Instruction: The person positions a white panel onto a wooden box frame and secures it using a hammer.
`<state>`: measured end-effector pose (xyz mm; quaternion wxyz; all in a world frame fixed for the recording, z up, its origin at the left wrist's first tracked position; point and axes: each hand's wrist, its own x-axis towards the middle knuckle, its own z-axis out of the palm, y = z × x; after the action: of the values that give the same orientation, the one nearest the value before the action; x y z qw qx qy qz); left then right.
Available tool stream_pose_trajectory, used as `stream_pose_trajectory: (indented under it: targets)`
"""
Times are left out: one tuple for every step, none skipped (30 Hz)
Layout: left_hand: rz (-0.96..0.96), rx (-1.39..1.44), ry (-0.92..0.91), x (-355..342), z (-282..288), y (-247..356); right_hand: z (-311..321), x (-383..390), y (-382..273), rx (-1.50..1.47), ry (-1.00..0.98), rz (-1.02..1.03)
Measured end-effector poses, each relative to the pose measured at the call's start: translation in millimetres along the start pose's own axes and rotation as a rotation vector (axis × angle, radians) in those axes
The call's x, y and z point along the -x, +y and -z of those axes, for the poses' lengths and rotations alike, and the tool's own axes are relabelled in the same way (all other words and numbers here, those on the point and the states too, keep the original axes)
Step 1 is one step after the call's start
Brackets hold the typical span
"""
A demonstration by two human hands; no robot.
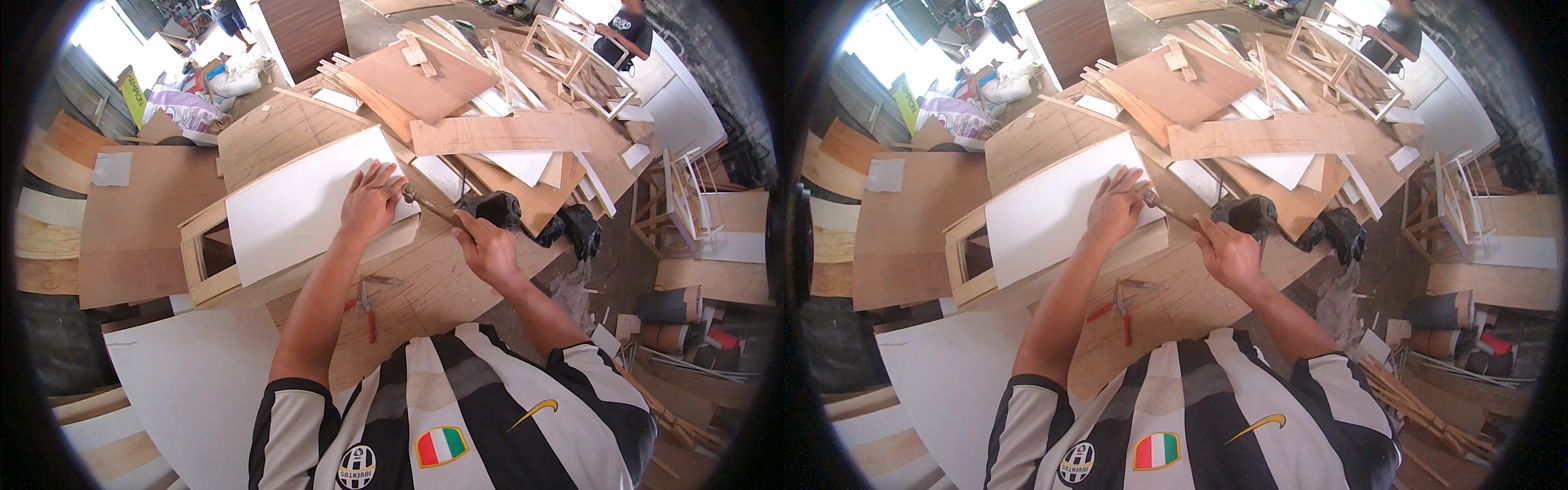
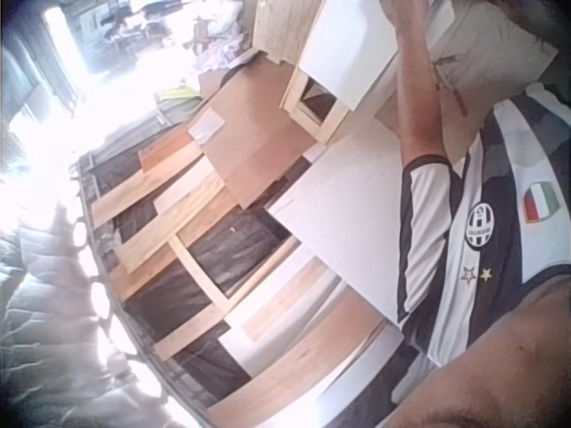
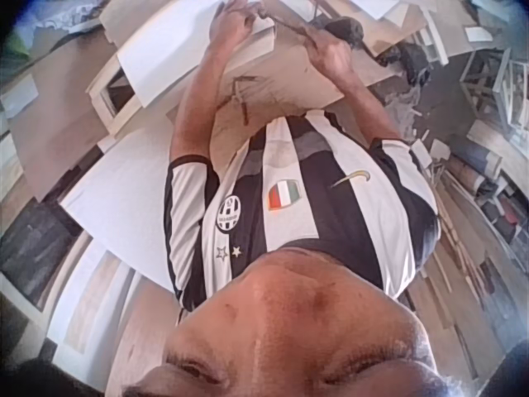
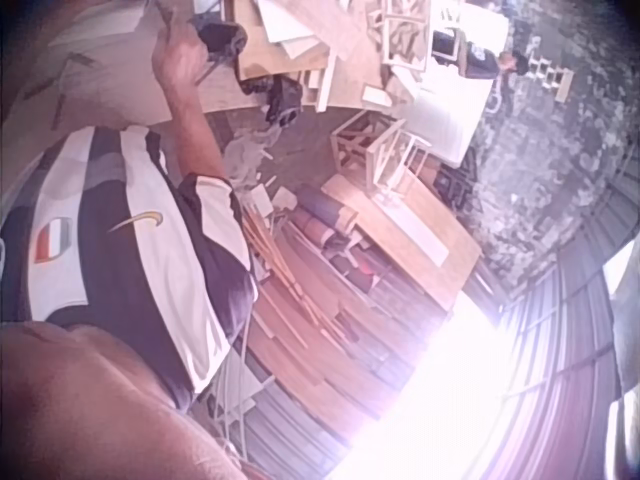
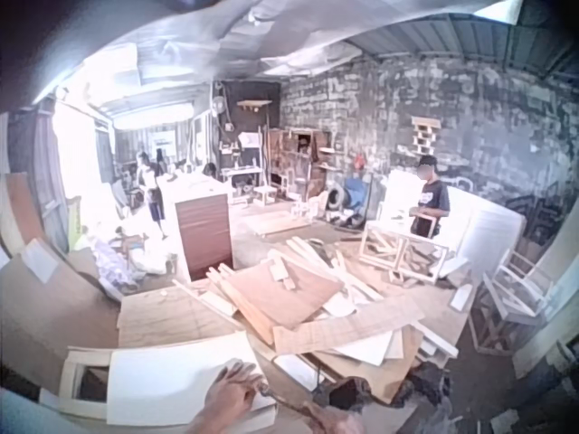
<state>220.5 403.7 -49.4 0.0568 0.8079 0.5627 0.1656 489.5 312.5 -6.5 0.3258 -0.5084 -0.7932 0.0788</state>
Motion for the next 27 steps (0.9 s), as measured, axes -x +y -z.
stream_pose_trajectory:
  targets:
    - [0.002, -0.018, -0.023, 0.9, 1.2, 0.2, 0.8, -0.2, -3.1, -0.002, 0.000, 0.000]
    - [0.004, -0.036, -0.044, 1.2, 2.8, 1.1, 2.0, 0.6, -6.4, -0.044, 0.050, 0.000]
    - [0.004, -0.037, -0.045, 1.2, 2.6, 1.4, 2.3, 1.3, -8.0, -0.087, 0.100, 0.000]
    - [0.005, -0.019, -0.031, 1.1, 2.1, 1.6, -0.4, 2.9, -4.6, -0.088, 0.100, 0.000]
    - [0.005, 0.000, -0.019, 1.2, 1.4, 1.7, -3.7, 4.9, -0.3, -0.023, 0.056, 0.010]
    - [0.004, 0.000, -0.019, 1.2, -0.4, 1.0, -5.8, 6.4, 2.4, 0.042, 0.011, 0.019]
    - [0.001, 0.003, -0.005, 1.0, -2.9, 0.0, -6.6, 6.9, 4.5, 0.042, 0.011, 0.018]
    - [0.000, 0.007, 0.008, 1.5, -4.5, -0.1, -5.8, 5.3, 4.7, 0.033, -0.003, 0.015]
    - [0.001, 0.008, 0.006, 1.7, -5.6, -1.1, -4.5, 4.3, 3.9, 0.023, -0.017, 0.012]
    - [0.001, 0.008, 0.009, 1.8, -6.5, -2.6, -1.8, 3.6, 0.4, 0.022, -0.019, 0.010]
    - [0.000, 0.006, 0.015, 1.1, -5.9, -4.0, 2.0, 0.7, -5.7, -0.012, 0.000, -0.001]
    - [0.001, 0.005, 0.015, 1.2, -5.8, -4.8, 3.6, -1.1, -9.7, -0.047, 0.019, -0.011]
    - [0.002, 0.001, 0.006, 1.5, -5.9, -5.7, 3.0, -0.5, -11.8, -0.048, 0.018, -0.010]
    - [0.000, -0.001, -0.004, 1.4, -5.8, -4.5, 3.2, 2.3, -13.4, -0.088, 0.070, -0.008]
    - [-0.002, 0.000, -0.004, 0.9, -5.9, -3.0, 3.3, 3.9, -14.1, -0.127, 0.121, -0.006]
    - [0.001, 0.013, 0.003, 0.2, -6.2, -1.1, -1.0, 6.6, -8.4, -0.126, 0.122, -0.007]
    - [0.004, 0.026, 0.010, -0.3, -5.5, -0.1, -6.5, 7.9, -2.6, -0.059, 0.070, -0.004]
    - [0.002, 0.026, 0.009, 0.0, -6.0, -0.4, -10.1, 9.4, 1.9, 0.008, 0.020, -0.002]
    - [-0.007, 0.003, 0.005, 0.7, -7.1, -0.9, -11.2, 11.2, 6.0, 0.009, 0.021, -0.004]
    - [-0.011, -0.022, 0.000, 2.6, -7.3, -1.1, -8.5, 8.9, 4.6, 0.005, 0.007, 0.004]
    - [-0.008, -0.022, -0.002, 3.5, -7.2, -2.1, -5.6, 7.4, 2.7, 0.000, -0.008, 0.012]
    - [-0.011, -0.013, 0.008, 4.1, -6.9, -3.6, -3.4, 6.8, -1.3, -0.002, -0.011, 0.012]
    - [-0.015, -0.005, 0.023, 3.0, -4.6, -3.9, -1.1, 4.6, -7.1, -0.044, 0.033, -0.006]
    - [-0.015, -0.006, 0.024, 2.1, -3.7, -3.6, -0.3, 3.3, -10.0, -0.086, 0.077, -0.024]
    - [-0.009, -0.003, 0.013, 1.2, -3.2, -2.6, -1.7, 3.4, -8.8, -0.087, 0.077, -0.023]
    - [-0.002, 0.001, 0.000, 1.2, -3.0, -1.3, -4.4, 5.2, -6.3, -0.099, 0.109, -0.005]
    - [-0.002, 0.000, -0.001, 1.0, -3.0, 0.2, -7.1, 7.0, -3.7, -0.111, 0.142, 0.012]
